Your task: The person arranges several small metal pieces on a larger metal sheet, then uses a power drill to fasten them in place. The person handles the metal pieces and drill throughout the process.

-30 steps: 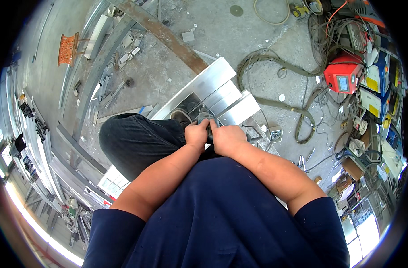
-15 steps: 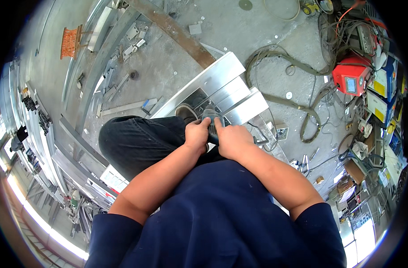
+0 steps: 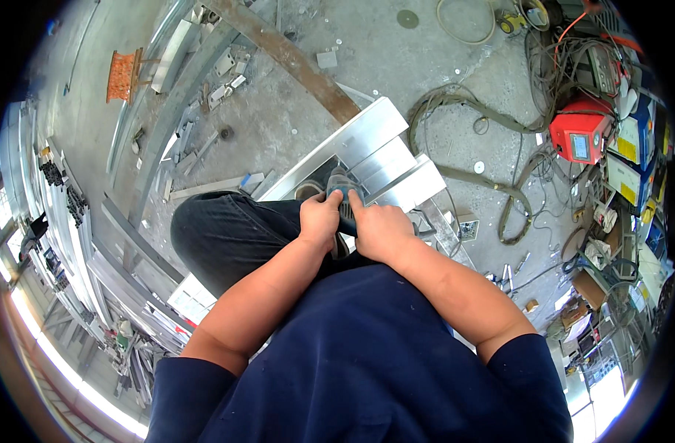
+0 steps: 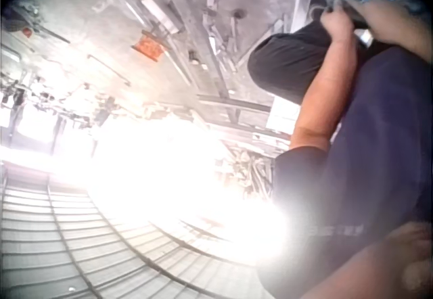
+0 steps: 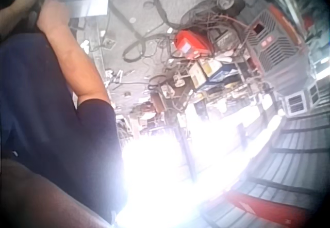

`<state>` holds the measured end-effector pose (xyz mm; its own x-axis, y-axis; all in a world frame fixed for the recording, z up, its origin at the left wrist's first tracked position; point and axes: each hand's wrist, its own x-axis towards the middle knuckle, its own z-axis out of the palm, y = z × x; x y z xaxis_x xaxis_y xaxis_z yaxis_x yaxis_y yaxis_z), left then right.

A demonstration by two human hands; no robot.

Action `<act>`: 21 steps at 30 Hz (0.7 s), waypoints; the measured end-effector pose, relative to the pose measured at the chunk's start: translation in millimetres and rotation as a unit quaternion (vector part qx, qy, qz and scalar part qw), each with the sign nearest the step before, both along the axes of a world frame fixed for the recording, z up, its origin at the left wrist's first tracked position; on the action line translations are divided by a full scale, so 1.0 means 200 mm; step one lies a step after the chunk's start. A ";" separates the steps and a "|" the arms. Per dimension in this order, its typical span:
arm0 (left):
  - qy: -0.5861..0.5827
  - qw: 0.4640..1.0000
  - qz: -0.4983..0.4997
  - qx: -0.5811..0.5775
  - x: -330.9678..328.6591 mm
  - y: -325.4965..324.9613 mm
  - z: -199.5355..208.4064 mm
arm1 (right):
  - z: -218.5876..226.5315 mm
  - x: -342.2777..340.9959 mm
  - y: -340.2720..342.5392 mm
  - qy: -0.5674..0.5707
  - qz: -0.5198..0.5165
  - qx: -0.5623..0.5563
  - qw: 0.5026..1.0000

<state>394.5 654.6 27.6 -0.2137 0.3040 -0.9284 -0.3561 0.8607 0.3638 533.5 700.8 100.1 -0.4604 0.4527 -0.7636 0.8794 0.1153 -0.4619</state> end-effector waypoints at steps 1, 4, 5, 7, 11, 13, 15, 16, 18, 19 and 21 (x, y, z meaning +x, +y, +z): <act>0.004 1.000 -0.005 -0.002 -0.01 0.00 -0.01 | 0.00 -0.01 0.01 -0.001 -0.001 -0.004 1.000; 0.022 0.999 -0.034 -0.014 -0.02 0.03 -0.03 | -0.02 -0.02 0.03 -0.005 -0.004 -0.015 1.000; 0.031 0.998 -0.053 -0.020 -0.02 0.05 -0.01 | -0.02 -0.02 0.04 -0.006 -0.005 -0.018 1.000; 0.047 0.996 -0.075 -0.033 -0.02 0.08 -0.01 | -0.03 -0.03 0.06 -0.011 -0.004 -0.025 1.000; 0.064 0.993 -0.080 -0.056 -0.06 0.11 -0.06 | -0.01 -0.08 0.13 -0.019 0.008 -0.039 0.999; 0.067 0.991 -0.096 -0.061 -0.07 0.15 -0.05 | 0.00 -0.09 0.16 -0.021 0.008 -0.045 0.999; 0.084 0.980 -0.155 -0.088 -0.08 0.22 0.01 | 0.01 -0.10 0.19 -0.027 -0.002 -0.052 0.998; 0.094 0.973 -0.184 -0.100 -0.08 0.24 0.03 | 0.01 -0.11 0.19 -0.029 -0.001 -0.052 0.998; 0.108 0.966 -0.210 -0.104 -0.08 0.26 0.04 | 0.02 -0.11 0.19 -0.034 0.000 -0.053 0.998; 0.116 0.962 -0.221 -0.108 -0.08 0.26 0.04 | 0.03 -0.12 0.18 -0.032 -0.005 -0.063 0.997; 0.126 0.968 -0.211 -0.048 -0.08 0.20 0.00 | 0.03 -0.12 0.17 -0.032 -0.004 -0.062 0.998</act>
